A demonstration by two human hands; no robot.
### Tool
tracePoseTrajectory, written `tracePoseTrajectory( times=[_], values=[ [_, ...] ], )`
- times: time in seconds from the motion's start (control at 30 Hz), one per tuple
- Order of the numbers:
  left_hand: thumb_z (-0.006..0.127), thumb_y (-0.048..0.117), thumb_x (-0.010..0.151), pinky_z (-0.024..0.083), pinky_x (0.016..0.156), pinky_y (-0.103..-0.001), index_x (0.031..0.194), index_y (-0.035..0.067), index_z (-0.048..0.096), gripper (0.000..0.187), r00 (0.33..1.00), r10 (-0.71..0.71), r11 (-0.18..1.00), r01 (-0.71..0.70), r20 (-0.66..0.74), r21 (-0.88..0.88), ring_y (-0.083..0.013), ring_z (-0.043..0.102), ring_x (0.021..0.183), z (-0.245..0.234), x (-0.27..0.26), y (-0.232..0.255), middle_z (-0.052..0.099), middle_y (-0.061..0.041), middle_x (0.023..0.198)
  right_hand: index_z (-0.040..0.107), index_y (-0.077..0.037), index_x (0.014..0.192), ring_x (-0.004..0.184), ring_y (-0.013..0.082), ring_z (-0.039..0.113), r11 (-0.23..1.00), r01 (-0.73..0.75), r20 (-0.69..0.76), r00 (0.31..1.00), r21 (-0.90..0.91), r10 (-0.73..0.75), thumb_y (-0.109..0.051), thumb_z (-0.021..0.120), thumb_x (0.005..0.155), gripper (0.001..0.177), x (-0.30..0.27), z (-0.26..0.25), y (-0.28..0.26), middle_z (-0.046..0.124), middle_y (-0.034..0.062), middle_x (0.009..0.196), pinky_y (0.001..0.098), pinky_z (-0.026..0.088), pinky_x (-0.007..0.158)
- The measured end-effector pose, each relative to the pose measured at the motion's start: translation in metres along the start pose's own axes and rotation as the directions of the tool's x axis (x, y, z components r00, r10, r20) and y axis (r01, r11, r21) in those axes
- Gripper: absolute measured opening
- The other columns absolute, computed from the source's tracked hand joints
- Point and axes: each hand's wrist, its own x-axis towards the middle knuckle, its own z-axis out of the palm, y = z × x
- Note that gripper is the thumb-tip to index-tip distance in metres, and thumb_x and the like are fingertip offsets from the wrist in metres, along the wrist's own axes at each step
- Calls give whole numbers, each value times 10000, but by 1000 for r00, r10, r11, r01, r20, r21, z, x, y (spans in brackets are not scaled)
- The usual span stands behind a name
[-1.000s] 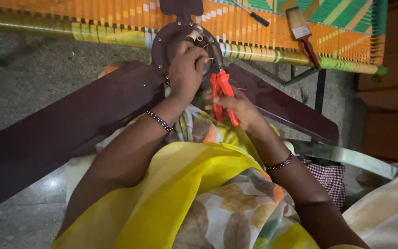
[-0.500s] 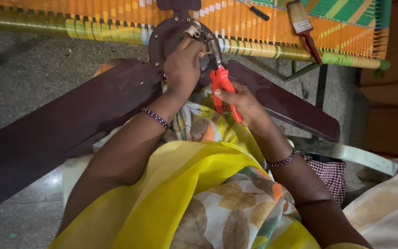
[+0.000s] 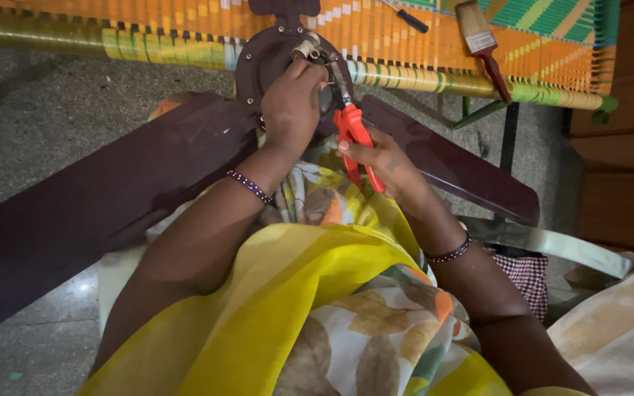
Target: The person uses pliers to strip and adjust wires on a ceiling fan motor. They repeatedly cut wire ends and reposition the wires within the motor housing while seated on a chair.
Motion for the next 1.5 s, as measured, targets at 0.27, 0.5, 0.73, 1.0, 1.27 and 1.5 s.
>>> tracePoseTrajectory(
  times=[0.27, 0.5, 0.73, 1.0, 1.27, 1.5],
  values=[
    [631, 33, 927, 497, 760, -487, 972, 141, 668, 123, 1000, 5, 1000, -5, 26, 14, -360, 659, 912, -1, 1, 0, 640, -81, 1000, 622, 11, 1273, 1065, 197, 647, 1000, -3, -8, 1000, -25, 3, -268, 762, 898, 487, -2, 3, -8, 676, 66, 1124, 344, 496, 961],
    [631, 27, 894, 511, 776, -471, 1002, 145, 681, 168, 1000, -12, 999, 11, 16, 46, -350, 665, 922, -1, 0, 0, 651, -68, 1009, 609, -15, 1310, 1033, 186, 652, 996, -15, -23, 1000, -83, 13, -276, 756, 891, 515, -4, 5, -14, 668, 53, 1096, 348, 512, 913],
    [641, 62, 925, 510, 771, -471, 1001, 155, 686, 128, 999, -26, 999, 25, 19, 47, -350, 663, 931, 0, 0, 0, 654, -61, 1017, 613, -13, 1304, 1010, 175, 637, 998, 2, -4, 1000, -67, -2, -264, 764, 893, 504, -2, 2, -10, 659, 49, 1077, 348, 503, 901],
    [631, 77, 929, 517, 763, -468, 1004, 168, 690, 132, 999, -29, 998, 28, 15, 60, -337, 668, 932, 3, 1, -2, 657, -49, 1027, 649, -23, 1185, 994, 160, 638, 998, -26, -21, 999, -52, 25, -253, 769, 887, 395, 1, -1, -8, 670, 41, 1026, 335, 490, 910],
    [640, 64, 918, 519, 768, -476, 996, 166, 687, 137, 999, -27, 997, 25, 17, 71, -348, 664, 932, 2, 3, -2, 653, -60, 1043, 659, -30, 1147, 969, 149, 623, 999, -4, 0, 1000, -52, 4, -255, 773, 895, 357, 1, 0, -10, 662, 36, 1006, 320, 477, 896],
    [638, 41, 877, 517, 766, -481, 986, 161, 695, 172, 999, -41, 998, 39, 29, 57, -358, 660, 925, 1, 2, 0, 657, -61, 1040, 660, -18, 1107, 946, 150, 607, 996, -4, -3, 1000, -89, 4, -264, 774, 904, 338, 1, -1, -10, 654, 39, 991, 317, 469, 866]
  ],
)
